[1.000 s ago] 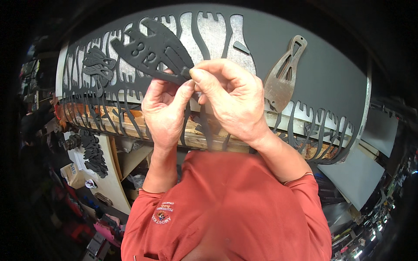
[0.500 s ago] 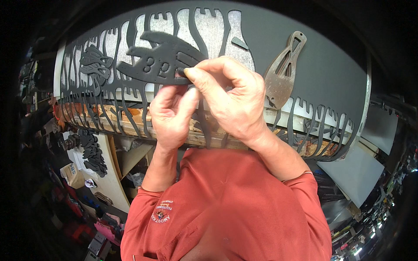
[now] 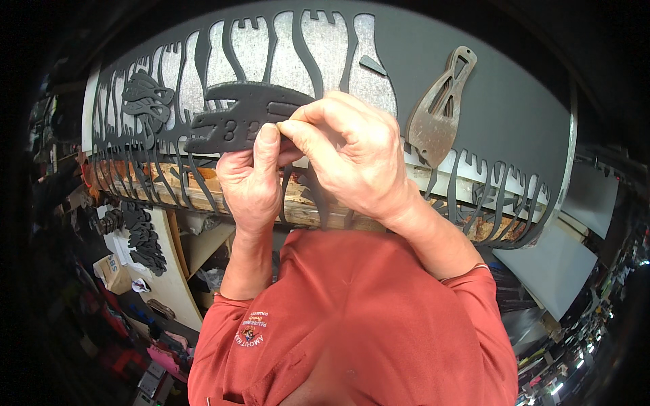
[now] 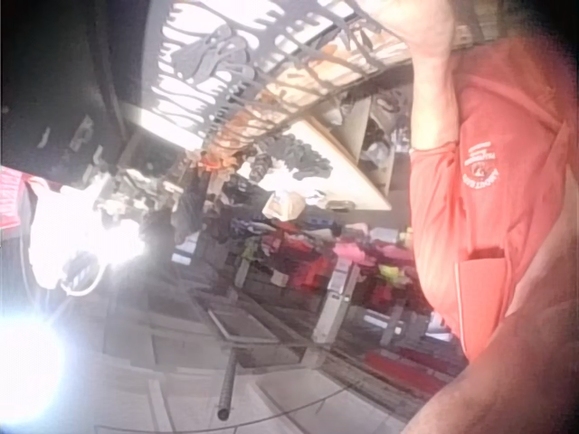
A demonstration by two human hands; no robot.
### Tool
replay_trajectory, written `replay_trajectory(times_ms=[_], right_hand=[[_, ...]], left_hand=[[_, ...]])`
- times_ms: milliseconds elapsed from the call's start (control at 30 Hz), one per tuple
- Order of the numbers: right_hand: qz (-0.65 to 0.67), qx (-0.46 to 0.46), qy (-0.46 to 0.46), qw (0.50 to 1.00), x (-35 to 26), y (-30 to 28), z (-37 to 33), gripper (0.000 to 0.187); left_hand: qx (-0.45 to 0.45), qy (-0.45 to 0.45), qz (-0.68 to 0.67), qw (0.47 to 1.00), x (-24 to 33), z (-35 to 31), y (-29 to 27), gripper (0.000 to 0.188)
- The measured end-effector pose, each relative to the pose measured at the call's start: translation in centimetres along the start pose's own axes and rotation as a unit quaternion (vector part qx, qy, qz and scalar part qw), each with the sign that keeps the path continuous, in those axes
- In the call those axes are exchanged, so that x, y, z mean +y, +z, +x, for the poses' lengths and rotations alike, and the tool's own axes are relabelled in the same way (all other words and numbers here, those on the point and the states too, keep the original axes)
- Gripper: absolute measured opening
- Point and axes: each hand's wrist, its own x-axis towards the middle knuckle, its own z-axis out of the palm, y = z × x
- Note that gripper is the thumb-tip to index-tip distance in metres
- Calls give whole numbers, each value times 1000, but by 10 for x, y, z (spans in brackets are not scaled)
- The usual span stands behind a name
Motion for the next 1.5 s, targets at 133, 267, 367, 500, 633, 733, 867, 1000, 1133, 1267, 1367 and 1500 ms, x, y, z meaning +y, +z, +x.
replay_trajectory(times_ms=[133,267,367,500,633,733,867,1000,1133,1267,1367,1500], right_hand=[[-71,59,-36,995,1,1,-1,24],[-84,19,-68,994,7,-11,6,36],[73,-52,106,990,9,-14,4,29],[199,-21,217,956,9,-8,-4,19],[118,-20,216,969,9,-7,-6,16],[64,-12,134,989,10,-3,-7,14],[23,16,35,999,14,8,-9,11],[87,17,93,992,18,9,-12,13],[18,21,53,998,21,13,-16,16],[44,17,66,997,26,25,-19,13],[134,0,150,980,28,27,-18,11],[121,-30,175,977,29,21,-16,13]], left_hand=[[36,16,21,999,-3,2,-3,22],[67,50,17,996,-4,5,-4,21],[49,42,-14,998,-4,6,-3,19],[26,33,4,999,-4,4,-2,14],[5,29,63,998,-3,7,-7,14],[43,11,51,998,-2,9,-9,12],[40,21,96,994,-1,8,-11,11],[33,3,24,999,-6,10,-14,13],[55,0,1,998,-12,12,-15,12],[93,3,166,982,-13,18,-17,15],[61,-40,58,996,-10,23,-24,16],[42,-70,-57,995,-8,28,-30,17]])
